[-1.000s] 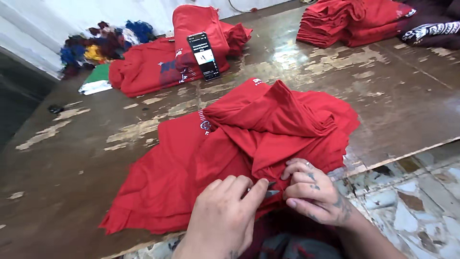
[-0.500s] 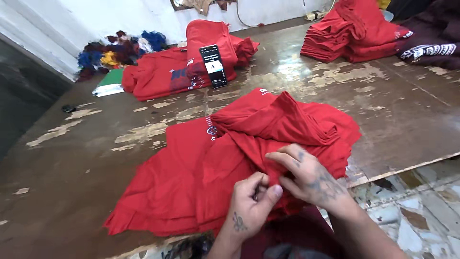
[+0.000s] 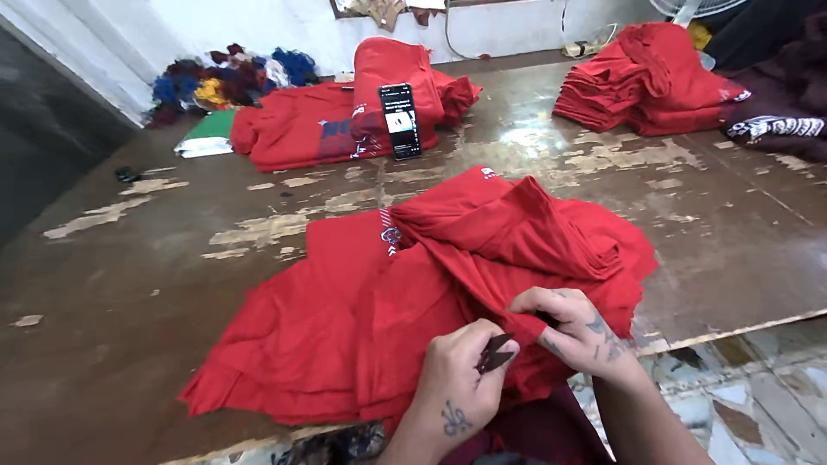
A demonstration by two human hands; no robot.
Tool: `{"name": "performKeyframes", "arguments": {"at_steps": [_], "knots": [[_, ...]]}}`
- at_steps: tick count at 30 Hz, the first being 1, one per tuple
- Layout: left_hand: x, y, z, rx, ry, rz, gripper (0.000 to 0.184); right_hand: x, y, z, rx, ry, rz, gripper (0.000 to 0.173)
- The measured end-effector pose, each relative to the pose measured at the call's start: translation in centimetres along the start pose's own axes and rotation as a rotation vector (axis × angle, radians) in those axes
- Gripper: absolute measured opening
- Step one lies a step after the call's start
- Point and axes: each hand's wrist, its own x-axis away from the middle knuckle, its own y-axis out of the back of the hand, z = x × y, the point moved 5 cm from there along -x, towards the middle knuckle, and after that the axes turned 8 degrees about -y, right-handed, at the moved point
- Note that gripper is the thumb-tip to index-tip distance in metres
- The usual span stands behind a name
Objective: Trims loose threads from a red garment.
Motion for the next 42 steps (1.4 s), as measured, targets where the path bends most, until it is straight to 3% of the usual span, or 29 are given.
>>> {"name": "performKeyframes", "arguments": {"at_steps": [5,10,14,19,26,32,36,37,39,42], "knots": [[1.4,1.0,-0.5,0.002,-0.088,0.052,0.021,0.5,-0.4,-0.2,0.007,0.150,-0.005,0.023],[1.5,1.2,-0.4,0.053,-0.081,-0.011,0.018,0.6,-0.6,0.0,0.054,0.167,0.000,0.023],[1.6,1.1,-0.1,0.096,-0.095,-0.023,0.019,1.4,-1.2,1.0,0.238,0.222,0.049,0.037],[2.6,1.3,0.5,0.188,-0.095,-0.030,0.021,2.1,-1.4,2.9,0.369,0.183,0.090,0.033],[3.4,0.2,-1.4,0.186,-0.068,-0.087,0.017,3.7,-3.4,3.2,0.310,0.297,-0.221,0.014],[4.4,-0.8,-3.3,0.217,-0.353,0.287,0.024,5.7,-2.2,1.5,0.118,0.221,-0.306,0.016],[4.9,0.0,-2.1,0.167,-0.355,0.530,0.024,6.0,-1.2,0.0,-0.127,0.176,-0.315,0.023],[4.4,0.4,-2.0,0.121,-0.294,0.520,0.026,5.8,-1.1,-0.2,-0.184,0.160,-0.316,0.026],[3.2,1.3,-1.5,-0.049,-0.154,0.402,0.048,5.5,-1.0,-0.5,-0.267,0.125,-0.316,0.028],[1.8,2.2,-0.7,-0.201,-0.090,0.219,0.042,5.1,-1.0,-0.6,-0.311,0.107,-0.311,0.029]]}}
